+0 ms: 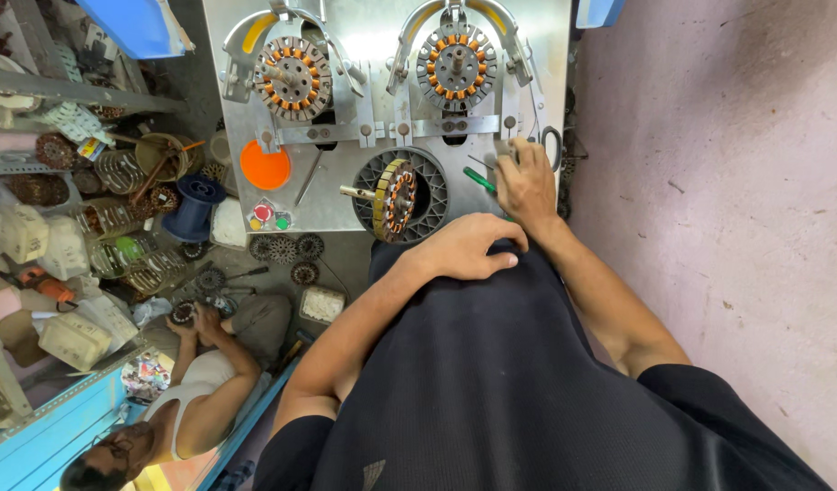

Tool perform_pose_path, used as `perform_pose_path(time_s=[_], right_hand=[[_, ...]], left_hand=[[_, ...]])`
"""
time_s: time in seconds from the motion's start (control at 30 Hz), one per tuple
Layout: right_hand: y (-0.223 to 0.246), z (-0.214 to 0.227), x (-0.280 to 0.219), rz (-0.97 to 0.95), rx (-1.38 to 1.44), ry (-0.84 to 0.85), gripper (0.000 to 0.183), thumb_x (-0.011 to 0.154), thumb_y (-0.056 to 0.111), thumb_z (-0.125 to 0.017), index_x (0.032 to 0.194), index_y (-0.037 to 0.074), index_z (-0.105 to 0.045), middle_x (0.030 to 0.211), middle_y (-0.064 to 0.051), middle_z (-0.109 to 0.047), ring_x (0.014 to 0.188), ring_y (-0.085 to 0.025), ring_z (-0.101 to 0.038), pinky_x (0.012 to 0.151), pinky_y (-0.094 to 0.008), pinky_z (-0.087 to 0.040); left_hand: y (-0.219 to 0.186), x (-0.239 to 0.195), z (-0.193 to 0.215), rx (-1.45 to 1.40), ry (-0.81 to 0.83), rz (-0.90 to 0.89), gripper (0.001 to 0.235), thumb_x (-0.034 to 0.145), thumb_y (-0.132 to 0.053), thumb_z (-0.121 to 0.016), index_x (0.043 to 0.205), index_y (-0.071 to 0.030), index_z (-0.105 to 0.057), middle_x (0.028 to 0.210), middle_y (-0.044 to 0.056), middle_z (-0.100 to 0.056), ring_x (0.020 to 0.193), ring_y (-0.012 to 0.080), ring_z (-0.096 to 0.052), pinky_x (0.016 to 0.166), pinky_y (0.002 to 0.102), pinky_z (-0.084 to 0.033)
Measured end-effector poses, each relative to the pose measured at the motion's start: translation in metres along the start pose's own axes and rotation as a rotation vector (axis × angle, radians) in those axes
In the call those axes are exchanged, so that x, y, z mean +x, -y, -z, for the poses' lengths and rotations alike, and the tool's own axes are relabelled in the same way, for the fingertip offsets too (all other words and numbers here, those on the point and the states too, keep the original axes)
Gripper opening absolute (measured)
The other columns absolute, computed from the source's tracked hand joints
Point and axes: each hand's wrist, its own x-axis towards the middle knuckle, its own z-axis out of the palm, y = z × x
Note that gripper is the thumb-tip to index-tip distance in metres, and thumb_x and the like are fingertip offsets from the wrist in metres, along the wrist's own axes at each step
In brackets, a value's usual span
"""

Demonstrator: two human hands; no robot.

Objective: The person uses a screwdriver to tighten screws on a circular electrical component mounted on a machine. They repeatedly adjust the component and secure it in place while working at a bench in a workshop.

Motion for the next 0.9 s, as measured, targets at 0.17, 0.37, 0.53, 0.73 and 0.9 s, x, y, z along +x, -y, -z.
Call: perform_pose_path(time_s=[0.17,0.37,0.53,0.73,0.9], right_hand=[[-0.032,-0.046,-0.032,-0.240,0.008,0.264,0.020,0.087,0.011,-0.075,0.098,0.000,-0.063,0.107,-0.020,-0.059,0.104,-0.039,-0.054,0.085,-0.049,-0.050],[-0.053,-0.041,-0.020,-0.553,0.477,0.224,0.016,0.091,0.011,-0.072,0.098,-0.001,-0.064,0.087,-0.013,-0.068,0.079,-0.027,-0.063,0.068,-0.039,-0.052],[-0.061,-0.030,0.017,-1.081,1.206,0.224,0.011,0.098,0.011,-0.068,0.098,0.001,-0.065,0.077,-0.008,-0.068,0.057,-0.014,-0.056,0.046,-0.026,-0.041],[-0.055,-0.018,0.042,-1.126,1.605,0.074,0.018,0.098,0.008,-0.068,0.106,-0.008,-0.067,0.091,-0.015,-0.075,0.075,-0.018,-0.072,0.067,-0.025,-0.060],[-0.050,-0.021,0.035,-1.043,1.678,0.027,0.025,0.095,0.005,-0.068,0.116,-0.009,-0.068,0.096,-0.015,-0.075,0.083,-0.019,-0.076,0.075,-0.026,-0.063]], left_hand=[[0.058,0.027,-0.027,-0.074,-0.215,0.070,0.023,0.086,-0.016,-0.076,0.106,-0.005,-0.071,0.097,0.012,-0.077,0.089,0.0248,-0.076,0.081,0.037,-0.060],[0.131,0.106,-0.038,-0.792,-0.964,0.723,0.024,0.088,-0.009,-0.071,0.110,0.001,-0.067,0.090,0.014,-0.067,0.064,0.0191,-0.058,0.052,0.034,-0.046],[0.169,0.151,-0.022,-1.006,-1.124,0.498,0.022,0.094,-0.012,-0.062,0.111,-0.001,-0.071,0.089,0.005,-0.074,0.064,0.0109,-0.058,0.052,0.027,-0.046],[0.186,0.166,-0.014,-1.094,-1.318,0.378,0.019,0.093,-0.005,-0.071,0.104,0.009,-0.075,0.082,0.007,-0.068,0.060,0.0138,-0.054,0.050,0.030,-0.043],[0.184,0.163,-0.007,-1.231,-1.464,0.340,0.019,0.082,0.006,-0.070,0.100,0.003,-0.066,0.082,0.007,-0.071,0.061,0.0151,-0.061,0.053,0.031,-0.050]])
